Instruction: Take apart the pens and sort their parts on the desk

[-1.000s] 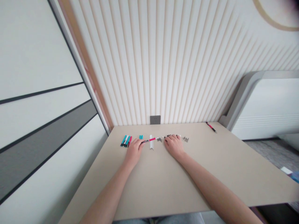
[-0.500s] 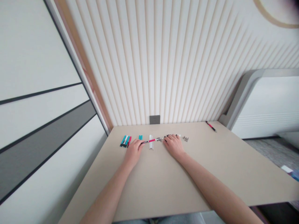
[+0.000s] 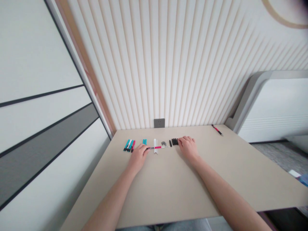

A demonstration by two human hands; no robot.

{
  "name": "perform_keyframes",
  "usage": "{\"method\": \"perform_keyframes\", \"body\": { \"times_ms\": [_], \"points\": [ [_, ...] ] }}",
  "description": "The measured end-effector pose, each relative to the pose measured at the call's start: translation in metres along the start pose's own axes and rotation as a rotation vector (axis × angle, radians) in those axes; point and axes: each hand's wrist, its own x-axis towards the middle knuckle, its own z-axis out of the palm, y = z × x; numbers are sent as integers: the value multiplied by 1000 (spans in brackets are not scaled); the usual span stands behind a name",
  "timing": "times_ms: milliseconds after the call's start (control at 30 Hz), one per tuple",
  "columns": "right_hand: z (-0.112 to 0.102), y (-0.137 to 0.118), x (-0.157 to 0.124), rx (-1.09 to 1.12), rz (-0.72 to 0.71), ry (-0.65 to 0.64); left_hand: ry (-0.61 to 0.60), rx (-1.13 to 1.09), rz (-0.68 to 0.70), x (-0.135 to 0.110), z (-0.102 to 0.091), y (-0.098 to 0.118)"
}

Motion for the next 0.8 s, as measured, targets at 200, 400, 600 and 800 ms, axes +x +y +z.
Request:
{"method": "perform_keyframes", "body": {
  "times_ms": [200, 400, 600, 800],
  "points": [
    [2, -8, -5, -4, -68, -44, -15, 0, -4, 0, -1, 1],
    [3, -33, -4, -59, -113, -92, 7, 30, -30, 0, -3, 3],
    [7, -37, -3, -48, -61, -95, 11, 31, -28, 0, -1, 2],
    [7, -16, -2, 196, 32, -2, 37, 23, -21, 0, -3, 2]
  ]
}}
